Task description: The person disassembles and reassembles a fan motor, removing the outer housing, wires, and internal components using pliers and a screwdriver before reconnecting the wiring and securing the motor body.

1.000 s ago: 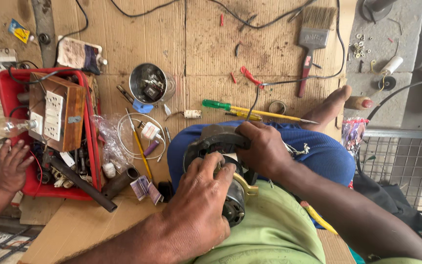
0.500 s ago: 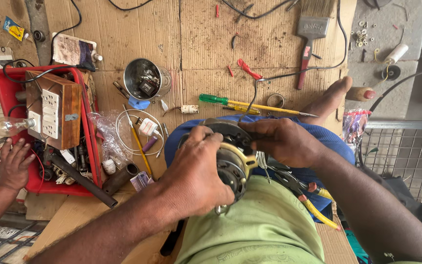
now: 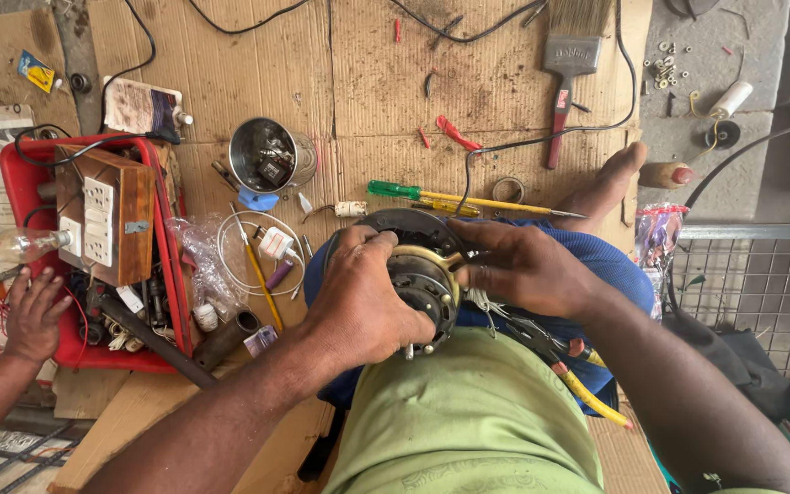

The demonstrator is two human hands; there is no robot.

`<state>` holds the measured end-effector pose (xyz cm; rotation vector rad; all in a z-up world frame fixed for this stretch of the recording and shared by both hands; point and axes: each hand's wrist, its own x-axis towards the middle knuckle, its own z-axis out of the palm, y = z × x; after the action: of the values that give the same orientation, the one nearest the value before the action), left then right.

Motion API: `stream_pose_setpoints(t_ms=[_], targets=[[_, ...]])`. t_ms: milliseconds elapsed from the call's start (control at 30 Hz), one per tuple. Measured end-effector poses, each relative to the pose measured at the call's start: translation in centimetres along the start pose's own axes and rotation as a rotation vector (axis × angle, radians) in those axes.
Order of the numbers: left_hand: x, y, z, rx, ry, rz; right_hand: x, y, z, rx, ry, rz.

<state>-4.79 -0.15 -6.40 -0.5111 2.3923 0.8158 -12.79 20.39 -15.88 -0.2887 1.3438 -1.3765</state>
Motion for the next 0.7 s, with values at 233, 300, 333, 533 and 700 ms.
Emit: stream_pose_setpoints(t_ms=[233, 300, 333, 533, 700], targets=[[-3.1, -1.1, 2.0, -0.099, 0.083, 0.080, 0.2, 1.9, -0.1, 0.023, 0.062, -0.054], [-4.0, -1.4, 2.7, -0.095, 0.139, 0.134, 1.1, 2.3, -0.6, 0.159, 0.146, 0.074], [-4.3, -1.5, 2.9, -0.092, 0.168, 0.159, 1.8, 2.3, -0.6, 0.054, 0.194, 0.077], [-5.0, -2.2, 3.1, -0.115, 0.068, 0.115, 5.9, 2.4, 0.2, 0.000, 0.240, 0.274], [-5.1, -3.4, 2.3, -0.339, 0.190, 0.144, 6.8, 4.8, -0.6, 0.254, 0.257, 0.219]])
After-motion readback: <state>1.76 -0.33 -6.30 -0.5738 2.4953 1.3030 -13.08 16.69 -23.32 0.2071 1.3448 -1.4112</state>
